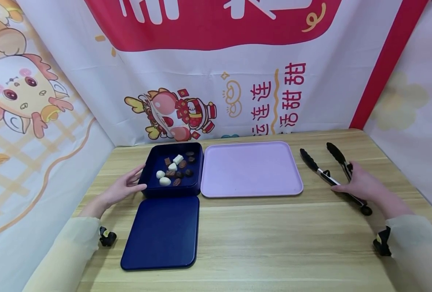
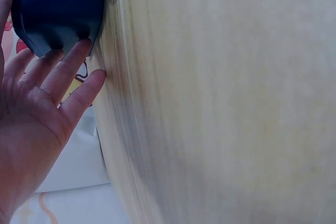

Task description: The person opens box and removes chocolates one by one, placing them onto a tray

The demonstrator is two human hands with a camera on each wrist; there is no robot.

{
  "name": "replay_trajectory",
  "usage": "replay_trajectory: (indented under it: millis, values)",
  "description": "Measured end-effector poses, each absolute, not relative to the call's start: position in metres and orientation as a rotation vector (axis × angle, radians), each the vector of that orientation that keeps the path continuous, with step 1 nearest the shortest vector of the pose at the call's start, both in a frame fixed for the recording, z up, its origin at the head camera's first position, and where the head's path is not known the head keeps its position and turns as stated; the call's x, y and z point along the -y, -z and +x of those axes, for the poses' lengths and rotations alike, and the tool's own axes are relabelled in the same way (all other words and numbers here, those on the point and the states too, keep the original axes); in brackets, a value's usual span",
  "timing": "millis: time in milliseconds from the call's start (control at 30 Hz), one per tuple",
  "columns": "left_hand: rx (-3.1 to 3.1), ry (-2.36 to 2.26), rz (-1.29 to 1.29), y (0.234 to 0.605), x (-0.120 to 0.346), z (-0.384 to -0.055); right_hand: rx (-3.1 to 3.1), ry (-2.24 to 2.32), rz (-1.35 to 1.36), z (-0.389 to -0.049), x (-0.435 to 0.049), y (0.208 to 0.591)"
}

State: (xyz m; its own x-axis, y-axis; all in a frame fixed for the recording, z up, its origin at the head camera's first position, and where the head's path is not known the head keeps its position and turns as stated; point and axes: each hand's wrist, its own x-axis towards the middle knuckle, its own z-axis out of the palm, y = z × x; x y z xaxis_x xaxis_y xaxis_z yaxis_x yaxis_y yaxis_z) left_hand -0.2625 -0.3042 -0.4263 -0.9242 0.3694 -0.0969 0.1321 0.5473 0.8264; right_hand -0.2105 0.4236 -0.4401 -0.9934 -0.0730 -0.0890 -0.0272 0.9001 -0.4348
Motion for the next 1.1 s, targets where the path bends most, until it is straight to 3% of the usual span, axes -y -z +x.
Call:
replay_trajectory:
  millis: [367, 667, 1100]
  values:
    - [-2.517, -1.33, 0.429, 0.425, 0.304, -0.264, -3.006, 0.662, 0.033, -0.21, -0.419, 0.44]
    - [-2.519, -1.32, 0.439, 0.425, 0.303, -0.263, -3.092, 0.852, -0.123, -0.21, -0.421, 0.44]
    - [-2.527, -1.314, 0.442, 0.427, 0.304, -0.265, -3.228, 0.894, -0.016, -0.212, -0.423, 0.417]
